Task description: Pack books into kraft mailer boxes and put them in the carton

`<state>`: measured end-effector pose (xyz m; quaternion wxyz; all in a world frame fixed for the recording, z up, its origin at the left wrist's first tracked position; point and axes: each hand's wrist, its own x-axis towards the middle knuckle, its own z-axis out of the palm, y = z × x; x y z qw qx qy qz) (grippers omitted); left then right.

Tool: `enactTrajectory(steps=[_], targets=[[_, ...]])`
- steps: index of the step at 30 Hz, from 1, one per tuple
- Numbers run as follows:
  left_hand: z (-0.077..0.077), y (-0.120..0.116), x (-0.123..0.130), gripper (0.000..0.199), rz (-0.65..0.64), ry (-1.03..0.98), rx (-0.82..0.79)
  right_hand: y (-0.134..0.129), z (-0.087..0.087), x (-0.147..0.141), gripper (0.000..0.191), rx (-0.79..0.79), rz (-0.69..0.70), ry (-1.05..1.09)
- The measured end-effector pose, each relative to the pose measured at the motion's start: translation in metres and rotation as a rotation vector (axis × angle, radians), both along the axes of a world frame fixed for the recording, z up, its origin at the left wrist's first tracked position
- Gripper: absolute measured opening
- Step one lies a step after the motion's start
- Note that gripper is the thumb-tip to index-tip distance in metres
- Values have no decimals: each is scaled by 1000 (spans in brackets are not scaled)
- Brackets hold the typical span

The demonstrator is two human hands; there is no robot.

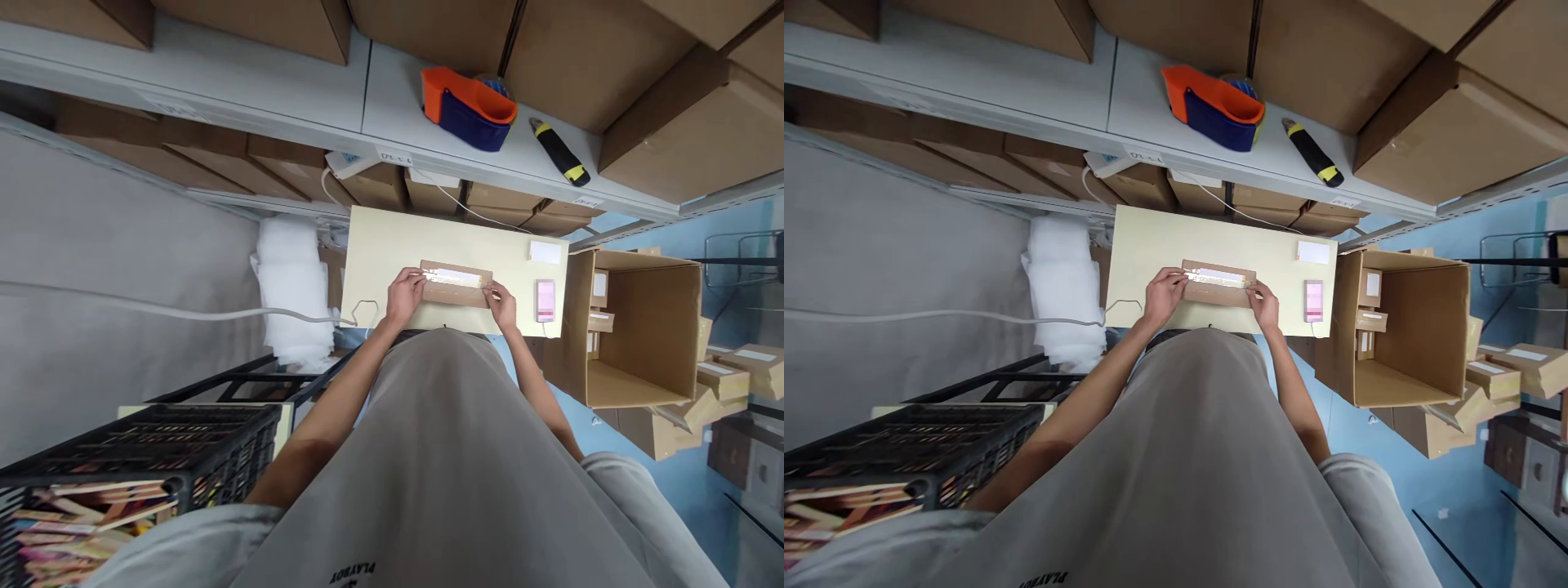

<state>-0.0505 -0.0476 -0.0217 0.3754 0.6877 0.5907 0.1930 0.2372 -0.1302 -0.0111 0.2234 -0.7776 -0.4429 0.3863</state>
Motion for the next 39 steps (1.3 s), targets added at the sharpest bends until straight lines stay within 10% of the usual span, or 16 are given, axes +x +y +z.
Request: enactTrajectory(steps=[6, 16, 21, 28, 34, 39], targets=[[3, 8, 2, 27, 133, 1, -99, 8, -1, 2, 38, 19, -140, 92], [17, 18, -6, 36, -138, 155, -14, 19, 15, -5, 39, -29, 46, -126], [49, 56, 6, 35, -88, 88, 157, 90, 72, -13, 53, 294, 247, -515], [159, 132, 49, 36, 1, -133, 466, 245, 202, -44, 60, 527, 460, -792], [195, 124, 57, 31, 35, -212, 512, 301, 226, -66, 52, 164, 469, -880], [182, 80, 36, 27, 122, -302, 430, 266, 224, -66, 53, 308, 455, -556]])
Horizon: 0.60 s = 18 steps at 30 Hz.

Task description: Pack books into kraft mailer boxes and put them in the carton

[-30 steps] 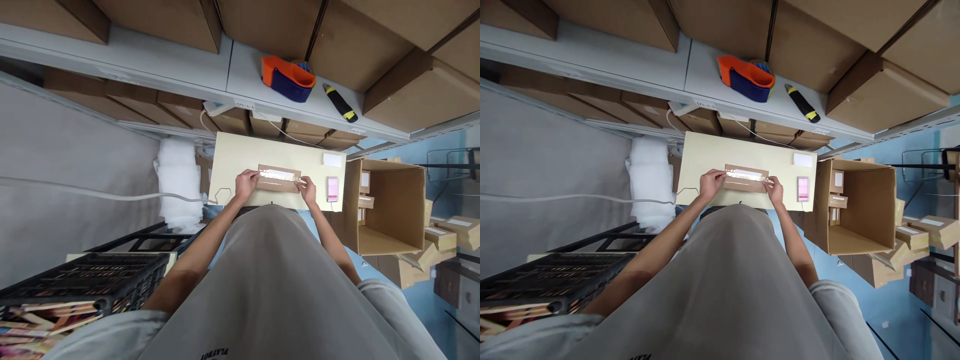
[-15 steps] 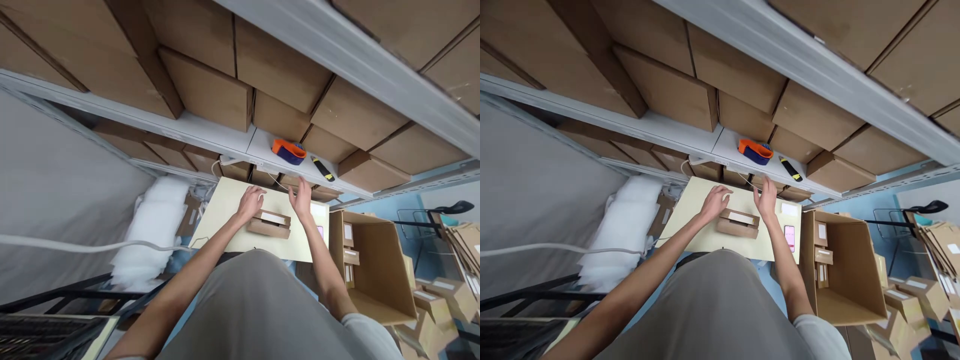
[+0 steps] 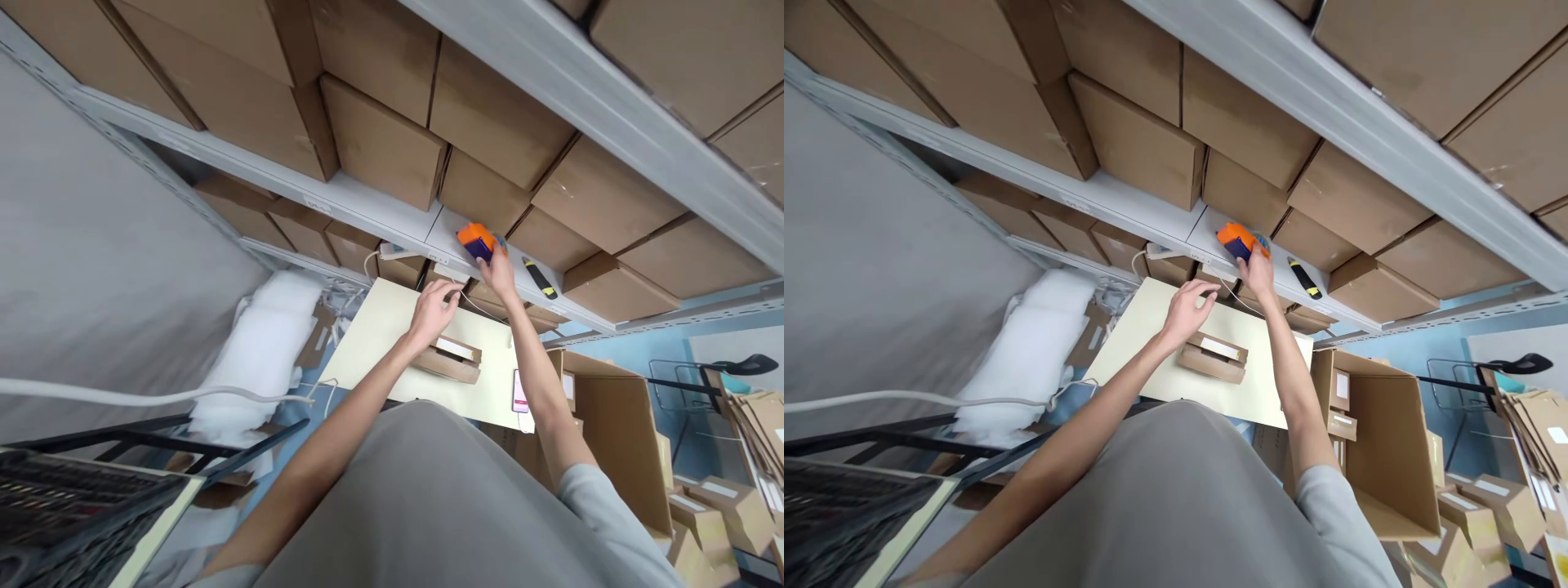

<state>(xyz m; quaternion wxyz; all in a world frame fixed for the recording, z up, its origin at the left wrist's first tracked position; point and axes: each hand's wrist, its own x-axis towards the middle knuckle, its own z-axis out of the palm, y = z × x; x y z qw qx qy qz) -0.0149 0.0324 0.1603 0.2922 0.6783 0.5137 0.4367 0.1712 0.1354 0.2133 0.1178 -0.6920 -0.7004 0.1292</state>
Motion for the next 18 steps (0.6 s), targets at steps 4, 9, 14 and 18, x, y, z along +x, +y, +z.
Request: enactTrajectory(steps=[4, 9, 14, 18], targets=[[-8, -45, -15, 20, 93, -195, -1, -82, -17, -21, 55, 11, 166, 615], [-13, -93, -22, 17, 175, -309, 3, -168, -40, -50, 64, -122, 93, 1151], [-13, -117, -29, 11, 126, -329, -79, -197, -45, -56, 63, -175, 40, 1234], [-10, -123, -37, 11, 60, -301, -100, -205, -45, -56, 64, -200, 90, 1202]])
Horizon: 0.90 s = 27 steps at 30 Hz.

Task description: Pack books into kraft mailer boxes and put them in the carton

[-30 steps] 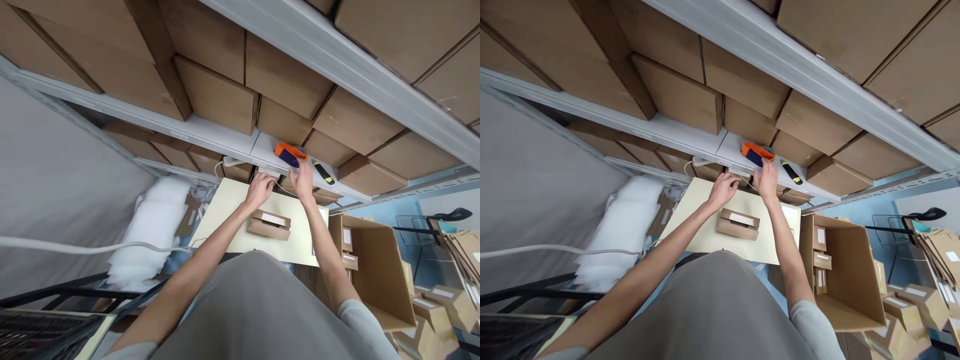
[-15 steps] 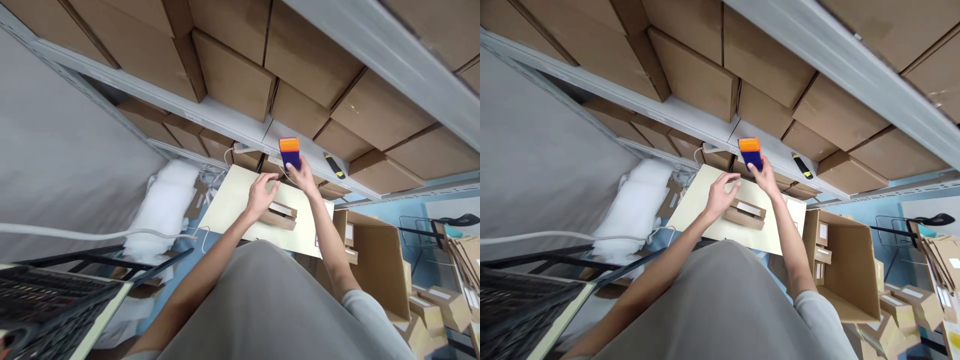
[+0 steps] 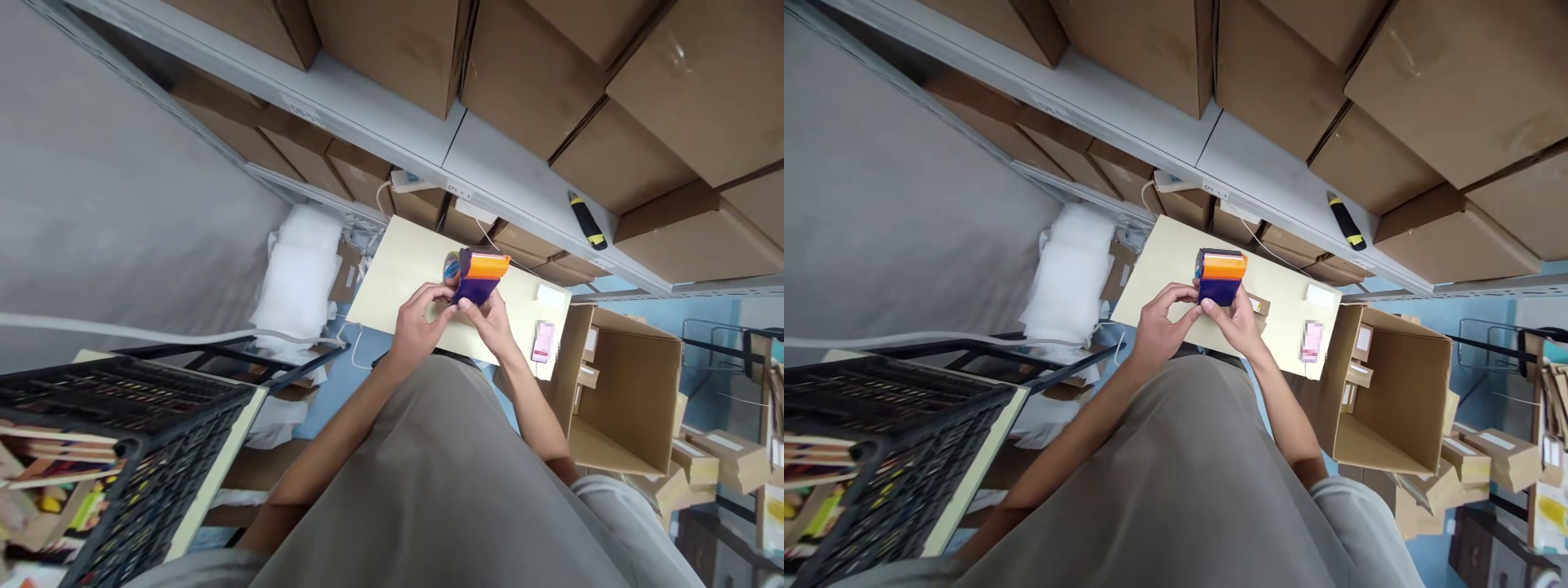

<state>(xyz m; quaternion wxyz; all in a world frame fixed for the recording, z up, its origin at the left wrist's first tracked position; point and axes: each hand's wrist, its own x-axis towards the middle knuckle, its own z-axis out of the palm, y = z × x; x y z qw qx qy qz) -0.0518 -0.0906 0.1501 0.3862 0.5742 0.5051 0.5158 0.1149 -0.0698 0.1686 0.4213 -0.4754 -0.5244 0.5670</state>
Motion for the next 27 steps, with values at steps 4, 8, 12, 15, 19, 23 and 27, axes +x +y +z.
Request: enactTrajectory(steps=[4, 8, 12, 15, 19, 23, 27], targets=[[3, -2, -10, 16, -54, 33, 25, -10, -8, -2, 66, 86, -60, -97], [17, -1, -26, 45, -54, -38, 84, -23, -12, 3, 56, 237, -99, -290], [48, 4, -41, 50, -72, -38, 176, -34, -5, 19, 34, 377, -42, -440], [70, 6, -46, 41, -107, 44, 213, -39, 2, 34, 32, 493, 4, -557], [87, 8, -48, 28, -143, 146, 250, -39, 8, 52, 38, 617, 75, -725], [95, 11, -52, 22, -193, 225, 254, -37, 8, 65, 44, 774, 74, -797], [101, 16, -56, 19, -281, 266, 241, -36, 9, 73, 41, 832, 71, -860]])
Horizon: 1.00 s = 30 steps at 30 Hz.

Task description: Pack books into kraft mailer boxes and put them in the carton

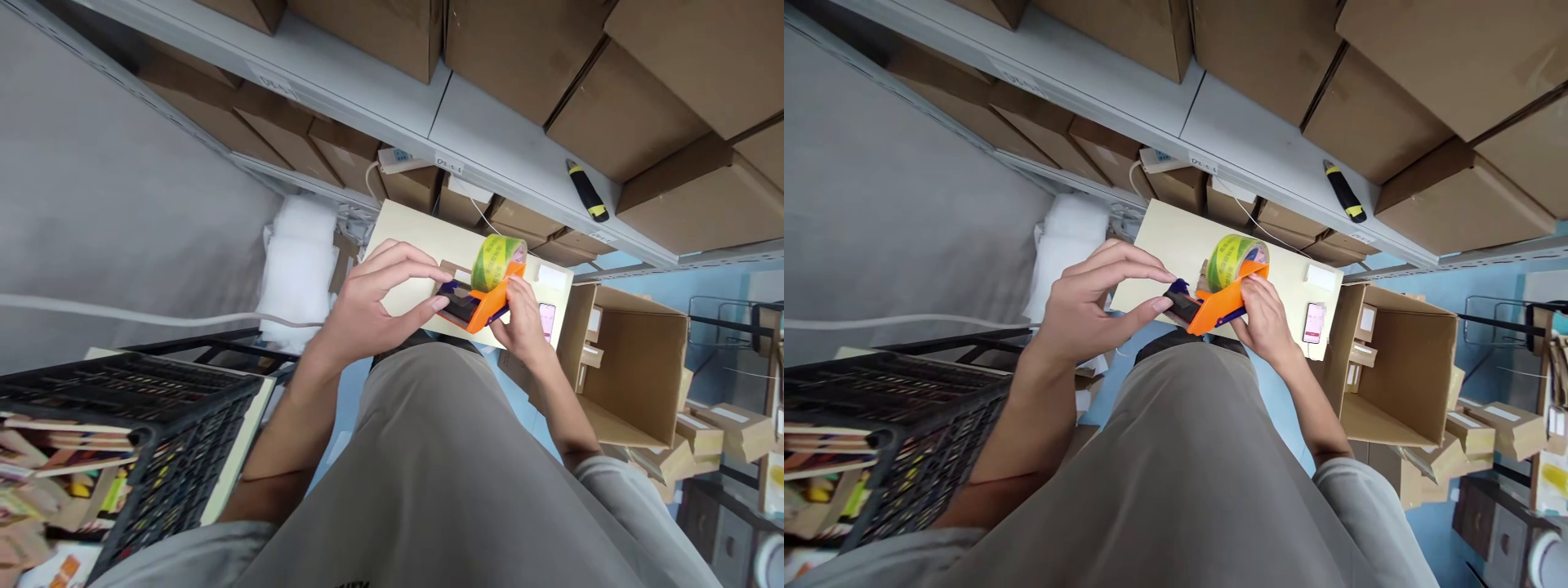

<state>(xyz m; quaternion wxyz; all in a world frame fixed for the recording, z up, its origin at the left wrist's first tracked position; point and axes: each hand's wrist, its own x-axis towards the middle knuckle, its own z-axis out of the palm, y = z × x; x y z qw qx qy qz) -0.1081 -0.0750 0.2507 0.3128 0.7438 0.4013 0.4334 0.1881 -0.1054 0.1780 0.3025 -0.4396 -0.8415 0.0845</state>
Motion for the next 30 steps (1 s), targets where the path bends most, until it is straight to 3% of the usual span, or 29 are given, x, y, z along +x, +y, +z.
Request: enactTrajectory(steps=[6, 10, 17, 24, 30], targets=[[-4, 2, 6, 13, -3, -20, 26, -1, 7, 3, 38, 3, -3, -4], [-10, -1, 11, 20, 10, -11, 31, -3, 8, 4, 35, 4, -1, 1], [-15, -2, 16, 22, 6, 17, 54, -8, 7, 6, 33, -127, 23, -7], [-15, -7, 9, 25, -18, 64, 46, -7, 13, 6, 33, 47, 37, 7], [-13, -10, 4, 22, -70, 59, 41, -8, 14, 7, 27, -24, 9, -38]])
